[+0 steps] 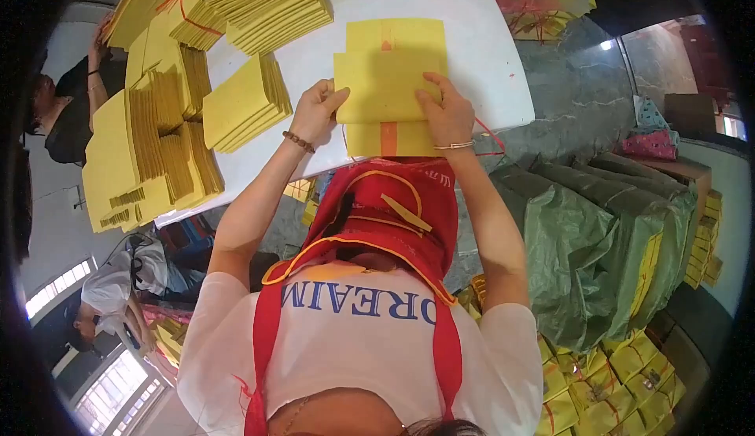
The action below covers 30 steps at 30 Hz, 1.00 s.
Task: Folding yellow paper sheets with a silver foil center.
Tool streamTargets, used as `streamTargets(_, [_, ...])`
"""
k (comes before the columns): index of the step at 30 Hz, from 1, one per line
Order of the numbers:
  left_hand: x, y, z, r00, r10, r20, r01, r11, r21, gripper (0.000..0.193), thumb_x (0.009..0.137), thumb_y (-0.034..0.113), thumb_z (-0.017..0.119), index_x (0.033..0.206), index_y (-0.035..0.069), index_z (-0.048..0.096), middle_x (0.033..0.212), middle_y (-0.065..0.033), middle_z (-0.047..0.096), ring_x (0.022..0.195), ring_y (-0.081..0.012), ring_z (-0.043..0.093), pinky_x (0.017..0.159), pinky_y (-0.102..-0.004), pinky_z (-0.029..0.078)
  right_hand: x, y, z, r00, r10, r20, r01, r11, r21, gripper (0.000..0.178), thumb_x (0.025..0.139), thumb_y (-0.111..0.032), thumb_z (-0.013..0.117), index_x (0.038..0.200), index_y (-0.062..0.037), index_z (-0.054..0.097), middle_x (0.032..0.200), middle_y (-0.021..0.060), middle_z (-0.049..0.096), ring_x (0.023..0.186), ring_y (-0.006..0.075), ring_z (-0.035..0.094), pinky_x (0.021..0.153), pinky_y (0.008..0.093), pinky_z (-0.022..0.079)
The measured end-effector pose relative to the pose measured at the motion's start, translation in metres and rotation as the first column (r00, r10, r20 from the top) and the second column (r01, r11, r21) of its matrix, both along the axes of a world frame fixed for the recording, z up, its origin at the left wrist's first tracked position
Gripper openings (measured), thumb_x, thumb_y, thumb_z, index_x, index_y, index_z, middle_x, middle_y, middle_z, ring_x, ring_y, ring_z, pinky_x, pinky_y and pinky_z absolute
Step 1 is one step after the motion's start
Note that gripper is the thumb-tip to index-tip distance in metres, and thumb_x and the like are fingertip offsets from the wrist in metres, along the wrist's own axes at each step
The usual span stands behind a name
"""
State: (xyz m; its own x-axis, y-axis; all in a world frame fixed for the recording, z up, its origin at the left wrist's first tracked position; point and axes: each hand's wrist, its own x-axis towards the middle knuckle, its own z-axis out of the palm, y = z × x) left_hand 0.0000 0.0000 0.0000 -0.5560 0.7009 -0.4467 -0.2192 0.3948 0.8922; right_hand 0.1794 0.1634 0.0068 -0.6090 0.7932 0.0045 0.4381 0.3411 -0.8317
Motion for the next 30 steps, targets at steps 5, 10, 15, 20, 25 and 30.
streamTargets(5, [0.023, -0.001, 0.036, 0.849, 0.168, -0.501, -0.118, 0.984, 0.130, 0.018, 0.083, 0.012, 0.058, 0.099, 0.002, 0.057, 0.075, -0.0064, 0.060, 0.063, -0.0171, 0.054, 0.054, -0.0304, 0.042, 0.001, -0.002, 0.005, 1.000, -0.018, 0.001, 0.018, 0.997, 0.075, 0.030, 0.078, -0.028, 0.066, 0.104, -0.0140, 0.063, 0.050, 0.0118, 0.048, 0.048, 0.0258, 0.051, 0.050, 0.0391, 0.039])
streamTargets(10, [0.037, 0.017, 0.055, 0.210, -0.009, -0.978, 0.320, 0.945, 0.060, 0.035, 0.076, 0.012, 0.065, 0.109, 0.003, 0.055, 0.109, -0.0121, 0.056, 0.101, -0.0312, 0.051, 0.084, -0.0416, 0.040, 0.000, -0.005, 0.008, 0.999, -0.023, 0.037, 0.021, 0.998, 0.055, 0.029, 0.078, -0.029, 0.065, 0.103, -0.0143, 0.064, 0.052, 0.0125, 0.050, 0.049, 0.0273, 0.052, 0.051, 0.0394, 0.040])
streamTargets(15, [0.051, 0.044, 0.028, 0.205, -0.137, -0.969, 0.407, 0.912, -0.043, 0.047, 0.079, 0.022, 0.064, 0.121, 0.004, 0.051, 0.128, -0.0179, 0.045, 0.118, -0.0350, 0.040, 0.095, -0.0429, 0.036, -0.001, -0.004, 0.004, 1.000, -0.029, 0.009, 0.028, 0.996, 0.083, 0.027, 0.079, -0.029, 0.065, 0.101, -0.0140, 0.064, 0.055, 0.0132, 0.055, 0.052, 0.0280, 0.056, 0.053, 0.0395, 0.042])
streamTargets(20, [0.051, 0.047, 0.017, 0.071, -0.259, -0.963, 0.386, 0.897, -0.213, 0.054, 0.085, 0.034, 0.057, 0.130, 0.006, 0.045, 0.133, -0.0173, 0.041, 0.123, -0.0337, 0.036, 0.100, -0.0447, 0.030, 0.002, -0.002, 0.008, 0.999, 0.021, 0.036, -0.020, 0.999, -0.026, 0.028, 0.079, -0.029, 0.064, 0.103, -0.0130, 0.064, 0.074, 0.0129, 0.063, 0.063, 0.0288, 0.060, 0.056, 0.0382, 0.044])
streamTargets(25, [0.051, 0.049, 0.013, 0.038, -0.268, -0.963, 0.381, 0.895, -0.234, 0.054, 0.083, 0.032, 0.059, 0.129, 0.006, 0.046, 0.134, -0.0168, 0.040, 0.124, -0.0337, 0.034, 0.100, -0.0444, 0.030, 0.016, -0.025, 0.025, 0.988, 0.076, 0.132, -0.137, 0.823, 0.551, 0.044, 0.082, -0.032, 0.061, 0.122, -0.0136, 0.053, 0.123, 0.0120, 0.050, 0.108, 0.0270, 0.052, 0.087, 0.0466, 0.037])
streamTargets(30, [0.041, 0.041, 0.015, 0.066, -0.229, -0.971, 0.431, 0.884, -0.180, 0.053, 0.081, 0.029, 0.063, 0.127, 0.006, 0.048, 0.133, -0.0159, 0.040, 0.123, -0.0339, 0.034, 0.099, -0.0448, 0.030, 0.029, -0.037, 0.001, 0.901, 0.230, 0.368, -0.413, 0.720, 0.559, 0.056, 0.087, -0.041, 0.050, 0.134, -0.0100, 0.043, 0.143, 0.0080, 0.035, 0.133, 0.0236, 0.031, 0.103, 0.0616, 0.013])
